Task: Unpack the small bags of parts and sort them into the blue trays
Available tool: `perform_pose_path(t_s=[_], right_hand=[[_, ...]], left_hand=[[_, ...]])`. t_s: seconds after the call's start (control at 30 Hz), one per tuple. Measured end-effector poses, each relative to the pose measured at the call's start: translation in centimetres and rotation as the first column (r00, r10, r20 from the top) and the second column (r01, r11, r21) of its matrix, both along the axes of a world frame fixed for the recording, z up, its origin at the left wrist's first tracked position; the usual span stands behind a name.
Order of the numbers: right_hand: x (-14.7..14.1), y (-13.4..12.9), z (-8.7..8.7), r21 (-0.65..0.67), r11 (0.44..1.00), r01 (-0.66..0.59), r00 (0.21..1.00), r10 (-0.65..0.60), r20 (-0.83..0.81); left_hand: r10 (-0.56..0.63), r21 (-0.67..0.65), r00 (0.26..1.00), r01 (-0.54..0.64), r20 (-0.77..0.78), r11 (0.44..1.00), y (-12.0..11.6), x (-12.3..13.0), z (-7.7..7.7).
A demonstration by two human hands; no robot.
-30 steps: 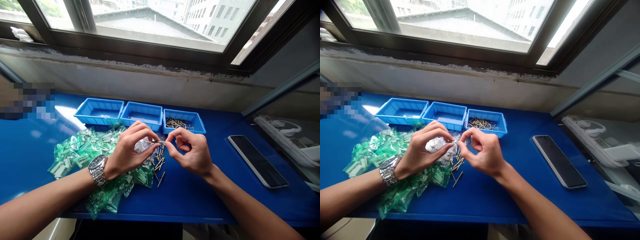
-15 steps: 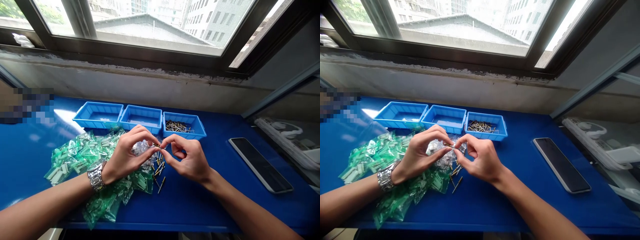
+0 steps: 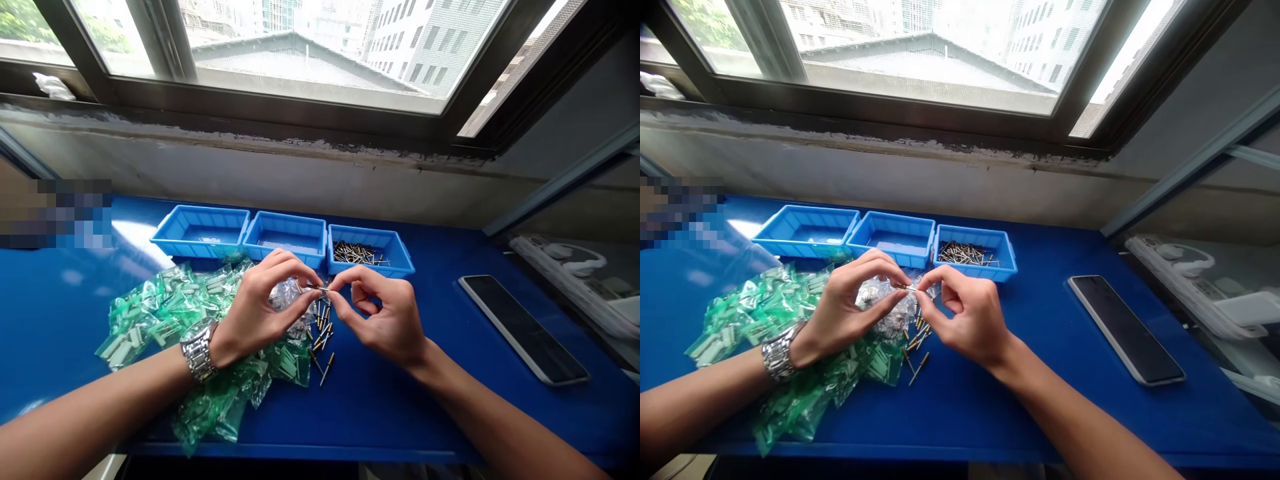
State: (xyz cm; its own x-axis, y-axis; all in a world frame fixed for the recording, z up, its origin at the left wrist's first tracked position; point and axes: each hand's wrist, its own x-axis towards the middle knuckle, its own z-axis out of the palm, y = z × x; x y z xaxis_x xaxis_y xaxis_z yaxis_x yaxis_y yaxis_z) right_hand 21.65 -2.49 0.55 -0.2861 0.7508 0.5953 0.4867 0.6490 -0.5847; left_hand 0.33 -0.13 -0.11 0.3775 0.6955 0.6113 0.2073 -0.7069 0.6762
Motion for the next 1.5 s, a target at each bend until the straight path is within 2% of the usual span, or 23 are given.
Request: perform_pose_path(t_s=[0.1, 0.27, 0.53, 0.83, 1.1, 1.27, 1.37, 1.5], right_hand=[[-0.26, -0.32, 0.08, 0.080, 0.997, 0.010, 1.000, -0.009, -0.012], [-0.67, -0.78, 0.15, 0.147, 0.989, -0.024, 1.000, 0.021, 0.017], [-0.25, -0.38, 0.27, 0.059, 0.998, 0.038, 0.999, -0.039, 0.008], [-0.38, 0.05, -0.50, -0.070, 0.995, -0.072, 0.995, 0.077, 0.061], [-0.38, -0.23, -0.05, 0.027, 0.999, 0.028, 0.999, -0.028, 0.025], [-0.64, -0.75, 0.04, 0.117, 0.993, 0.024, 0.999, -0.026, 0.021], [-0.72, -0.90, 0.06, 0.120, 0.993, 0.007, 0.999, -0.011, 0.033], [-0.54, -0.73, 0.24, 0.098, 0.995, 0.033, 0.999, -0.035, 0.015]], left_hand=[[-0.004, 0.022, 0.999, 0.004, -0.038, 1.000, -0.02, 0.02, -0.12], [-0.103, 0.046, 0.989, 0.109, -0.108, 0.993, -0.17, 0.08, -0.15], [-0.020, 0.035, 1.000, 0.020, -0.005, 0.999, -0.15, 0.03, 0.12], [-0.019, 0.106, 1.000, 0.020, -0.006, 0.994, -0.23, -0.07, 0.01], [0.009, 0.063, 0.999, -0.007, -0.032, 0.998, 0.01, -0.10, 0.09], [-0.061, 0.079, 0.990, 0.071, -0.128, 0.994, -0.07, 0.04, -0.14], [-0.087, 0.101, 0.985, 0.103, -0.147, 0.990, -0.24, 0.08, -0.19], [-0.044, 0.109, 0.994, 0.055, -0.104, 0.992, -0.24, 0.03, -0.10]])
